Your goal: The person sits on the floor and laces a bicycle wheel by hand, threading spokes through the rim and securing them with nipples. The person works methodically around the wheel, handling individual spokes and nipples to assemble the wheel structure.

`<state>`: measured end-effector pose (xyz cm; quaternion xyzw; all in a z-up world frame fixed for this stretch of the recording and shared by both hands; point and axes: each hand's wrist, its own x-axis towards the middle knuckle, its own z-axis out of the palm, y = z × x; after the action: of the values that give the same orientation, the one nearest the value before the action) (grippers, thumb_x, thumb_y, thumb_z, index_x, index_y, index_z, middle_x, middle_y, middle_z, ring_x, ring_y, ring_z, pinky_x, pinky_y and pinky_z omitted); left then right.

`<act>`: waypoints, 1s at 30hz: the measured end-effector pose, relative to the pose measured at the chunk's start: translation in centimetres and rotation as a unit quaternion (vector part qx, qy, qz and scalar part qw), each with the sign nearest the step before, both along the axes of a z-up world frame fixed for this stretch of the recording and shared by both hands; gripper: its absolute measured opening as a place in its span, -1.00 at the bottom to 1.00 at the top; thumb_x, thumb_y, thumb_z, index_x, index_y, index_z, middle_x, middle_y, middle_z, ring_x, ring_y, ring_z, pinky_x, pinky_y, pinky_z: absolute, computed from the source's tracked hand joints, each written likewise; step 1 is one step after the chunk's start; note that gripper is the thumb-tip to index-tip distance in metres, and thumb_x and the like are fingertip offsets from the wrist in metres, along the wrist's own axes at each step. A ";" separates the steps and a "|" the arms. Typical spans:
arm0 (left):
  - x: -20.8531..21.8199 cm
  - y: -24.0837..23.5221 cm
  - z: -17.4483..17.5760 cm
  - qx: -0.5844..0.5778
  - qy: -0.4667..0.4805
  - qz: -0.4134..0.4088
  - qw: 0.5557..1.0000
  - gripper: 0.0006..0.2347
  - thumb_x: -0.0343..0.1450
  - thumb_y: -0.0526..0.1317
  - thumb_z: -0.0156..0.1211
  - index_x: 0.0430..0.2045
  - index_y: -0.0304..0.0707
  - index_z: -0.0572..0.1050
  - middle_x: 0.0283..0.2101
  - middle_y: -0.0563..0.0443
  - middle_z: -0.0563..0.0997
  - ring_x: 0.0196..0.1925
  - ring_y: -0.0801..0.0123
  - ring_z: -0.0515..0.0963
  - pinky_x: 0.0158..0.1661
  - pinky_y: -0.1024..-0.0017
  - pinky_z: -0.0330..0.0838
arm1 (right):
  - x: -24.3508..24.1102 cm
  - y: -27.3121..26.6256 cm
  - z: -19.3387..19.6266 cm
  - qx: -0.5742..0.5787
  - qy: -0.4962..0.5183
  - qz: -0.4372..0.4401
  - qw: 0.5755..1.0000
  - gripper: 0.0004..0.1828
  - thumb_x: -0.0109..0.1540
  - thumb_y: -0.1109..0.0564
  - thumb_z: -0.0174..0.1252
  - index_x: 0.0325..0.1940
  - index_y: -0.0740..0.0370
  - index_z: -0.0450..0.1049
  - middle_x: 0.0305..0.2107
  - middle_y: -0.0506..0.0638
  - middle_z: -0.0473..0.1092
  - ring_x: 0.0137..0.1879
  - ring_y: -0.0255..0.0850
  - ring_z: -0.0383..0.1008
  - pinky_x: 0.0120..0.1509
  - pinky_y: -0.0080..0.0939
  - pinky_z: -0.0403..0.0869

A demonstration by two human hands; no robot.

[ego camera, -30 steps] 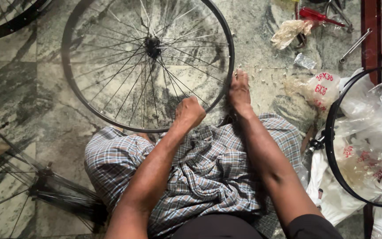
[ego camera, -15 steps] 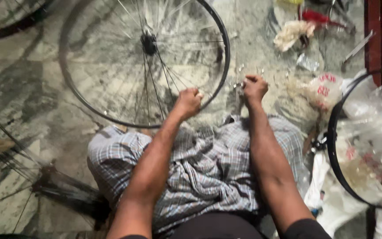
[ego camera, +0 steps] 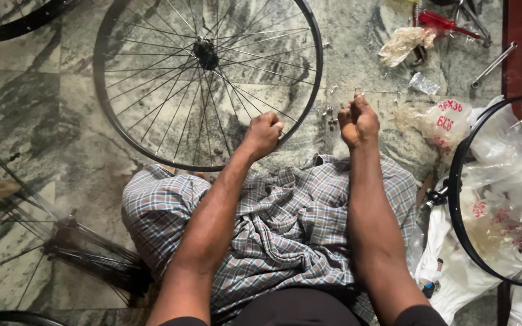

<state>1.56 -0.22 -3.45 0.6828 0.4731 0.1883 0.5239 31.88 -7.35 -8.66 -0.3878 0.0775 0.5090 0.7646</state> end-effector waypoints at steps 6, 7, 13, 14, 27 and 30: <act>0.0 0.6 2.5 -0.047 0.058 -0.073 0.995 -0.80 0.43 -0.13 0.15 -0.34 -0.29 0.60 -0.37 -0.16 0.65 -0.30 0.14 0.66 -0.21 0.19 0.51 | -5.6 -3.0 5.3 -0.014 -0.012 -0.012 1.000 -0.89 0.37 0.12 0.17 -0.18 0.20 0.48 -0.42 -0.01 0.44 -0.30 -0.18 0.45 -0.20 -0.24 0.53; 0.2 0.6 2.9 -0.076 0.072 -0.089 0.991 -0.79 0.45 -0.12 0.12 -0.34 -0.30 0.58 -0.38 -0.19 0.65 -0.32 0.12 0.68 -0.21 0.17 0.52 | -6.7 -3.7 5.7 -0.009 0.005 -0.007 1.000 -0.88 0.38 0.12 0.17 -0.17 0.23 0.47 -0.41 0.01 0.44 -0.28 -0.18 0.46 -0.18 -0.25 0.54; 1.5 -0.4 3.3 -0.008 0.137 -0.090 0.987 -0.75 0.49 -0.10 0.05 -0.37 -0.31 0.56 -0.40 -0.28 0.64 -0.31 -0.03 0.65 -0.21 0.04 0.48 | -12.8 -6.4 5.8 0.006 0.073 0.087 0.993 -0.81 0.36 0.11 0.19 -0.06 0.28 0.43 -0.34 0.03 0.44 -0.25 -0.19 0.50 -0.19 -0.30 0.55; 1.7 -0.6 3.0 0.009 0.137 -0.075 0.988 -0.76 0.48 -0.10 0.07 -0.38 -0.32 0.56 -0.40 -0.30 0.63 -0.31 -0.08 0.65 -0.22 0.01 0.48 | -13.6 -6.6 5.6 0.005 0.069 0.105 0.992 -0.81 0.37 0.12 0.20 -0.05 0.29 0.43 -0.34 0.03 0.44 -0.25 -0.20 0.51 -0.21 -0.30 0.54; 2.1 -1.5 2.7 0.010 0.091 -0.038 0.995 -0.77 0.47 -0.17 0.03 -0.48 -0.39 0.46 -0.53 -0.33 0.58 -0.46 -0.15 0.64 -0.38 0.02 0.46 | -16.7 -5.8 1.9 -0.118 -0.263 0.073 0.955 -0.86 0.23 0.38 0.25 -0.12 0.37 0.57 -0.37 0.01 0.53 -0.34 -0.31 0.49 -0.23 -0.34 0.50; 2.1 -1.6 2.0 0.065 0.058 -0.012 0.996 -0.77 0.44 -0.18 0.10 -0.51 -0.42 0.47 -0.51 -0.38 0.56 -0.40 -0.21 0.62 -0.36 -0.01 0.45 | -16.7 -5.2 1.3 -0.117 -0.317 0.057 0.939 -0.85 0.17 0.42 0.28 -0.19 0.35 0.57 -0.37 -0.01 0.54 -0.32 -0.31 0.52 -0.19 -0.35 0.52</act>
<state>3.70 -1.85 -1.48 0.7309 0.4812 0.1718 0.4525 15.19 -12.53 -7.32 -0.6194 -0.1322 0.3900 0.6684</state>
